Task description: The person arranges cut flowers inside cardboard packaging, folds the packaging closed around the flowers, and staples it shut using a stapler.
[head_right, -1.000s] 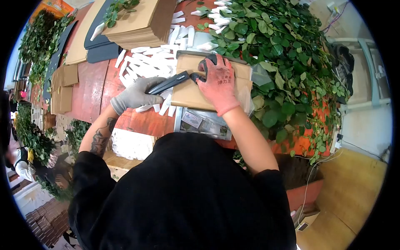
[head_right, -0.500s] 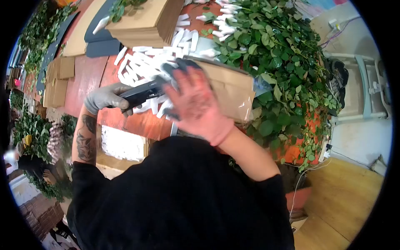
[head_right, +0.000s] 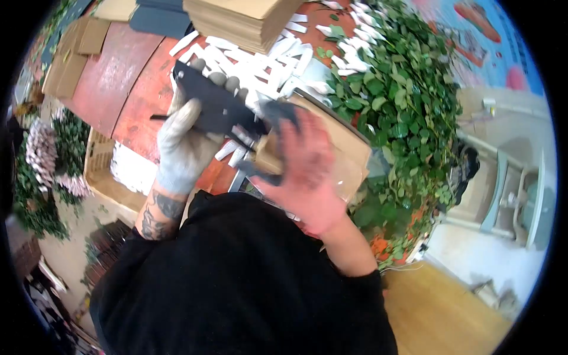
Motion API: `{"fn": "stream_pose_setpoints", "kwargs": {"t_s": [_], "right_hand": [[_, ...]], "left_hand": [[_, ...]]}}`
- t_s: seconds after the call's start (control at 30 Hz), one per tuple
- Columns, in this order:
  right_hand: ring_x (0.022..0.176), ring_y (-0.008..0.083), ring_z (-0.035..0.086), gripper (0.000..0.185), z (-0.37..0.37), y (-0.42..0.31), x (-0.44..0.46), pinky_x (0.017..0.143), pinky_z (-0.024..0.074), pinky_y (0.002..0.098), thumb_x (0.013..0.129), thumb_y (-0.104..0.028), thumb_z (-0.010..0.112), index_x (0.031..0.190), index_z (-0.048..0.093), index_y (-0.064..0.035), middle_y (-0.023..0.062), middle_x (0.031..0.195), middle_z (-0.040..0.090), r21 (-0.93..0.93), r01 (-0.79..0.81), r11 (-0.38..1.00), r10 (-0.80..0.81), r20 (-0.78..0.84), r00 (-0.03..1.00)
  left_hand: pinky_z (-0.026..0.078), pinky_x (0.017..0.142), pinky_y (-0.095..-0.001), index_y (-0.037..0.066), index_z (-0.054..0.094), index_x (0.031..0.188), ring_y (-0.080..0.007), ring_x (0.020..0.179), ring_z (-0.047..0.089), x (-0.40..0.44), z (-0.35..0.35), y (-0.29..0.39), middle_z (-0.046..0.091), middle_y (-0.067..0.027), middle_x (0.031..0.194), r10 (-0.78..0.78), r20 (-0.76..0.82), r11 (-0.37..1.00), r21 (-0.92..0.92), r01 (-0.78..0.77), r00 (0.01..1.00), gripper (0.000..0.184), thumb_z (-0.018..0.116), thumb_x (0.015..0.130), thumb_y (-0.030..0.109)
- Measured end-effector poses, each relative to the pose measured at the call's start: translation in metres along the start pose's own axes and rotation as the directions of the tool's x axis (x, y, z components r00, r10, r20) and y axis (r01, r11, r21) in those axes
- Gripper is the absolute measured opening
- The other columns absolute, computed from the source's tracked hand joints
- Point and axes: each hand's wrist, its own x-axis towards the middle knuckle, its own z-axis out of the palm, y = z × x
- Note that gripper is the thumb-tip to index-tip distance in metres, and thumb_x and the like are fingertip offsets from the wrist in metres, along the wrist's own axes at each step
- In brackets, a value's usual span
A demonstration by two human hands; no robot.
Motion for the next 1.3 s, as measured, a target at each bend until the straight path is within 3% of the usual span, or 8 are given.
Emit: {"fn": "stream_pose_setpoints", "kwargs": {"t_s": [0.03, 0.2, 0.27, 0.47, 0.67, 1.0, 1.1, 1.3], "right_hand": [[0.108, 0.0313, 0.051, 0.066, 0.000, 0.016, -0.007, 0.094, 0.0393, 0.0417, 0.065, -0.027, 0.078, 0.120, 0.049, -0.0055, 0.0121, 0.114, 0.056, -0.052, -0.102, 0.993, 0.100, -0.036, 0.994], [0.086, 0.0290, 0.059, 0.029, 0.024, 0.059, 0.005, 0.080, 0.0430, 0.0424, 0.069, -0.027, 0.072, 0.093, 0.063, -0.0119, 0.0059, 0.087, 0.064, -0.167, -0.464, 0.870, 0.489, 0.178, 0.854], [0.083, 0.0287, 0.059, 0.025, 0.029, 0.058, 0.008, 0.078, 0.0430, 0.0419, 0.070, -0.027, 0.071, 0.089, 0.063, -0.0120, 0.0054, 0.082, 0.064, -0.202, -0.424, 0.883, 0.451, 0.117, 0.885], [0.085, 0.0283, 0.058, 0.035, 0.031, 0.055, 0.003, 0.087, 0.0393, 0.0394, 0.070, -0.016, 0.074, 0.101, 0.061, -0.0055, 0.0063, 0.089, 0.066, -0.224, -0.453, 0.863, 0.482, 0.098, 0.870], [0.091, 0.0246, 0.060, 0.044, 0.046, 0.069, -0.012, 0.093, 0.0356, 0.0394, 0.072, -0.019, 0.074, 0.112, 0.057, -0.0086, 0.0041, 0.090, 0.066, -0.253, -0.320, 0.913, 0.304, -0.103, 0.947], [0.081, 0.0263, 0.060, 0.029, 0.047, 0.073, -0.006, 0.080, 0.0413, 0.0389, 0.070, -0.025, 0.073, 0.092, 0.064, -0.0087, 0.0031, 0.082, 0.066, -0.083, -0.456, 0.886, 0.456, -0.022, 0.890], [0.073, 0.0234, 0.064, 0.024, 0.036, 0.054, 0.009, 0.072, 0.0498, 0.0317, 0.072, -0.010, 0.072, 0.091, 0.065, 0.0028, 0.0131, 0.079, 0.066, -0.135, -0.432, 0.892, 0.436, 0.004, 0.900], [0.086, 0.0294, 0.058, 0.034, 0.049, 0.076, -0.007, 0.085, 0.0400, 0.0410, 0.071, -0.023, 0.073, 0.100, 0.064, -0.0081, 0.0055, 0.087, 0.066, -0.157, -0.410, 0.898, 0.401, -0.085, 0.912]], "left_hand": [[0.043, 0.099, -0.0408, 0.012, 0.035, 0.137, -0.0247, 0.117, 0.051, 0.015, -0.010, -0.006, 0.054, -0.0087, 0.122, 0.120, -0.010, 0.991, -0.055, -0.120, 0.993, 0.063, 0.062, 0.083, -0.003], [0.045, 0.092, -0.0305, 0.010, 0.042, 0.129, -0.0171, 0.112, 0.050, 0.080, -0.069, -0.046, 0.054, -0.0061, 0.118, 0.250, 0.136, 0.882, 0.376, -0.283, 0.959, 0.065, 0.074, 0.074, 0.007], [0.044, 0.094, -0.0296, 0.007, 0.040, 0.132, -0.0152, 0.113, 0.050, 0.091, -0.078, -0.066, 0.052, -0.0065, 0.122, 0.152, 0.124, 0.874, 0.447, -0.192, 0.981, 0.078, 0.082, 0.069, 0.024], [0.045, 0.094, -0.0311, 0.005, 0.038, 0.134, -0.0174, 0.113, 0.051, 0.114, -0.086, -0.086, 0.053, -0.0101, 0.122, 0.042, 0.238, 0.943, 0.312, -0.117, 0.970, 0.084, 0.081, 0.065, 0.024], [0.052, 0.078, -0.0284, 0.004, 0.053, 0.102, -0.0172, 0.083, 0.061, 0.128, -0.087, -0.094, 0.058, -0.0049, 0.087, -0.007, 0.107, 0.979, 0.205, -0.015, 0.994, 0.041, 0.057, 0.065, -0.014], [0.050, 0.088, -0.0332, 0.007, 0.039, 0.135, -0.0199, 0.106, 0.057, 0.082, -0.086, -0.048, 0.055, -0.0113, 0.123, 0.137, 0.073, 0.925, 0.348, -0.154, 0.988, 0.076, 0.056, 0.064, -0.014], [0.049, 0.089, -0.0335, 0.005, 0.033, 0.138, -0.0205, 0.107, 0.056, 0.010, -0.058, -0.022, 0.053, -0.0117, 0.124, 0.136, 0.036, 0.930, 0.339, -0.140, 0.990, 0.079, 0.064, 0.066, -0.005], [0.042, 0.098, -0.0368, 0.007, 0.026, 0.142, -0.0219, 0.119, 0.048, -0.042, -0.059, -0.039, 0.048, -0.0108, 0.129, 0.140, -0.111, 0.959, 0.262, -0.107, 0.984, 0.088, 0.076, 0.070, 0.013]]}}
